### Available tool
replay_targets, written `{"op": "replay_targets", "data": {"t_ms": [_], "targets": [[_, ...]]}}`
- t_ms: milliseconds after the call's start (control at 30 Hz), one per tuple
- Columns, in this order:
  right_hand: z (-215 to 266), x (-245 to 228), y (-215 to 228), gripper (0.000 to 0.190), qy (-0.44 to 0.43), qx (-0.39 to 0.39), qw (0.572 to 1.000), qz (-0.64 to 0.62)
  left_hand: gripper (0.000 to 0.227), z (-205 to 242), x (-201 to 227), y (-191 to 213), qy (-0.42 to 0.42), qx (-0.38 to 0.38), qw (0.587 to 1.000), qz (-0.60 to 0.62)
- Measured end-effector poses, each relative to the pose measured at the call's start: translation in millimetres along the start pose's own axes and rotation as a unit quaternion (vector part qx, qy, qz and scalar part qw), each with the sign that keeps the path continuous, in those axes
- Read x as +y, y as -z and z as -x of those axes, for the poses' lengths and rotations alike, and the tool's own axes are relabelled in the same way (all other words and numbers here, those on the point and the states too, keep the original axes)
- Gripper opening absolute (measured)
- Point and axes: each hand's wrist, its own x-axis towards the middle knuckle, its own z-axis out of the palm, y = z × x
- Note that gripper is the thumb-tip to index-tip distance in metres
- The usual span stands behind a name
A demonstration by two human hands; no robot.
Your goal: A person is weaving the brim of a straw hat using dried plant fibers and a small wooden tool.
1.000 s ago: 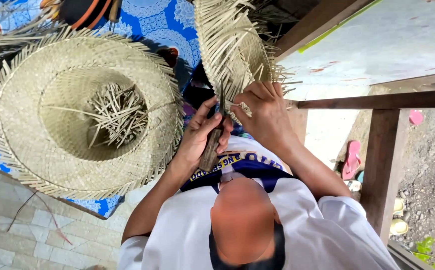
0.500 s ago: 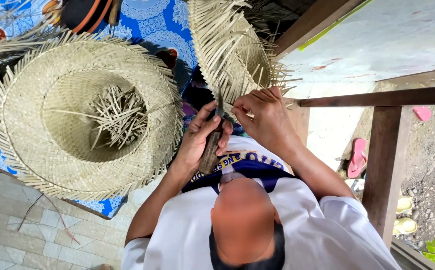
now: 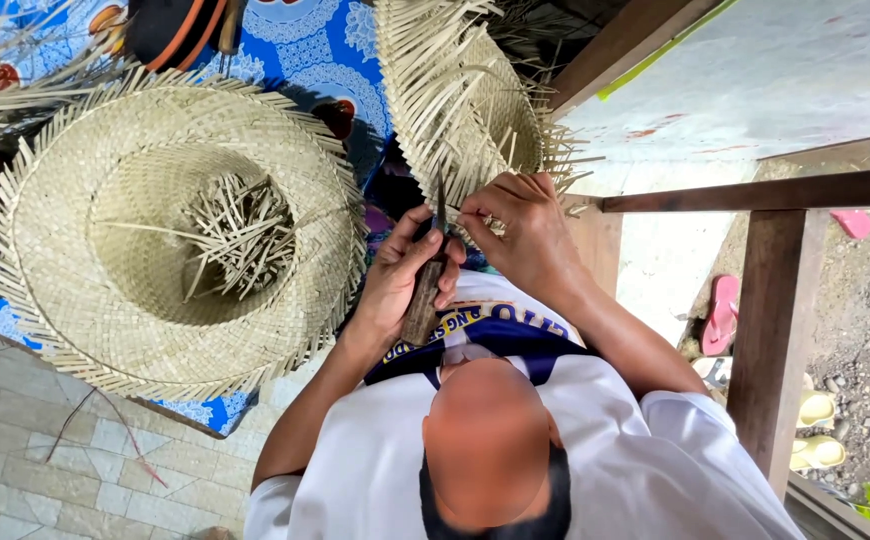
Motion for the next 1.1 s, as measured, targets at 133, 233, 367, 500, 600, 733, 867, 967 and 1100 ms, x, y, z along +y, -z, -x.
{"op": "replay_targets", "data": {"t_ms": [133,233,367,500,600,733,867,967,1100], "targets": [[0.7,1.1,-1.1,0.013,-0.004,0.007,1.0,-0.007,0.025,-0.2,1.5,-2.8,0.002,0.002,1.0,0.005],[1.2,2.7,-2.7,0.013,0.002,0.006,1.0,-0.003,0.023,0.1,2.7,-5.2,0.001,0.014,1.0,0.002],[0.7,3.5,-3.3,0.013,0.003,0.001,1.0,0.002,0.024,0.3,3.0,-6.7,-0.003,0.019,1.0,-0.006],[3.5,0.8,0.1,0.013,0.01,-0.019,0.999,0.03,0.021,0.1,1.2,-5.9,-0.028,0.033,0.999,-0.02],[3.2,-10.6,6.7,0.014,0.015,-0.033,0.998,0.048,0.02,-2.2,-2.1,1.1,-0.047,0.052,0.997,-0.032],[1.8,-14.2,6.7,0.012,0.013,-0.035,0.998,0.041,0.019,-2.2,-3.5,1.5,-0.057,0.06,0.996,-0.034],[-6.1,-21.1,5.1,0.013,-0.011,-0.042,0.996,-0.075,0.019,-0.9,-5.4,4.8,-0.06,0.058,0.995,-0.046],[-16.5,-28.8,6.2,0.014,-0.021,-0.037,0.988,-0.149,0.02,1.8,-1.0,-0.5,-0.056,0.06,0.995,-0.049],[-31.9,-69.9,43.0,0.011,-0.034,-0.055,0.953,-0.296,0.016,-4.5,-3.4,21.8,-0.035,0.097,0.994,-0.043]]}}
